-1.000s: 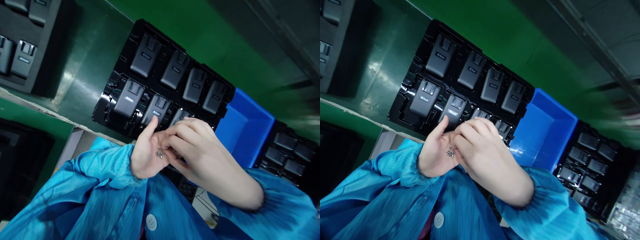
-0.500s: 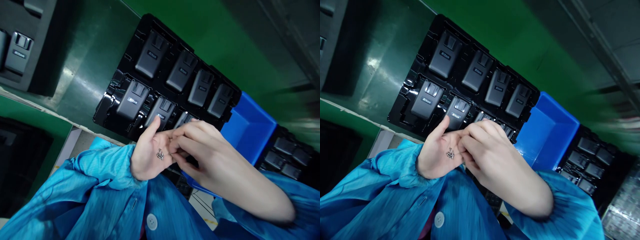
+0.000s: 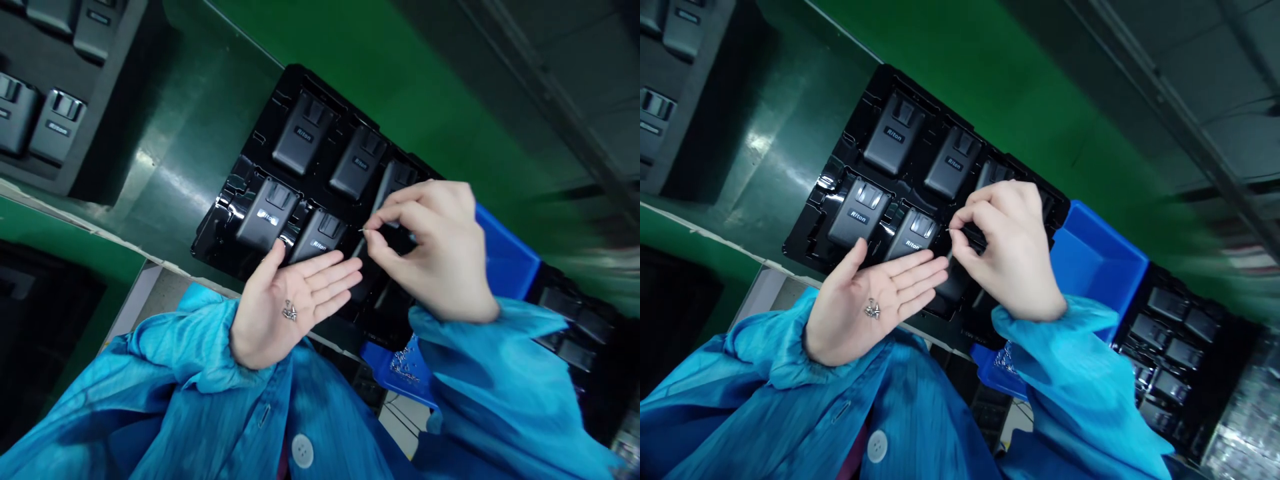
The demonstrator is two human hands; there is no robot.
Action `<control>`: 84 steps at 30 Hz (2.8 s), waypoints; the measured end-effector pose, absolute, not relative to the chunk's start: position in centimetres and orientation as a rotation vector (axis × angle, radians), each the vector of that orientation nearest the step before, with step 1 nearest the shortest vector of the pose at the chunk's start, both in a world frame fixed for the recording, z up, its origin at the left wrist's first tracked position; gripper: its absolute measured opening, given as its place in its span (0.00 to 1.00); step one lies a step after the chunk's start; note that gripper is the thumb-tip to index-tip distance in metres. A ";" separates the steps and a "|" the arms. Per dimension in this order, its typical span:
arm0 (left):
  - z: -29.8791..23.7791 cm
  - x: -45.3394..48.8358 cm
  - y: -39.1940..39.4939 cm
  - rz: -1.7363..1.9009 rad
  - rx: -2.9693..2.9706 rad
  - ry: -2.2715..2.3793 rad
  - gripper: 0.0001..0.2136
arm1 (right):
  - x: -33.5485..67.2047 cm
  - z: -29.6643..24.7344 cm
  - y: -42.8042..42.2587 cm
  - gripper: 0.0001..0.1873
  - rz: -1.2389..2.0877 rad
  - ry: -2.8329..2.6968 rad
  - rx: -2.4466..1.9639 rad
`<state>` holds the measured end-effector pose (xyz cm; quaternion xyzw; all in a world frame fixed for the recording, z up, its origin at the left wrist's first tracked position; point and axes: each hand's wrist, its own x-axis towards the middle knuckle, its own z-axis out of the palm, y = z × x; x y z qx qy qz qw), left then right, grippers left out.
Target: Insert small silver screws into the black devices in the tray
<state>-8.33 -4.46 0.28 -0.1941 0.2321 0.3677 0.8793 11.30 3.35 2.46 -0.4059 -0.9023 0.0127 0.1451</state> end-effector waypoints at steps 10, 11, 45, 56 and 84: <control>0.3 -9.5 -4.1 0.861 -0.435 0.527 0.40 | 10.8 0.1 4.0 0.05 -0.171 -2.738 -1.132; 0.3 -9.5 -4.1 0.859 -0.434 0.525 0.40 | 10.7 0.0 3.8 0.05 -0.243 -2.749 -1.109; -1.4 -9.4 -5.2 0.820 -0.368 0.340 0.31 | 4.5 4.3 -0.8 0.07 0.645 -2.829 -0.806; -0.4 -9.5 -4.4 0.809 -0.380 0.459 0.40 | 7.4 2.0 6.1 0.06 0.035 -2.766 -1.166; -0.6 -9.5 -4.2 0.847 -0.368 0.432 0.40 | 8.7 1.1 4.6 0.15 -0.028 -2.948 -0.980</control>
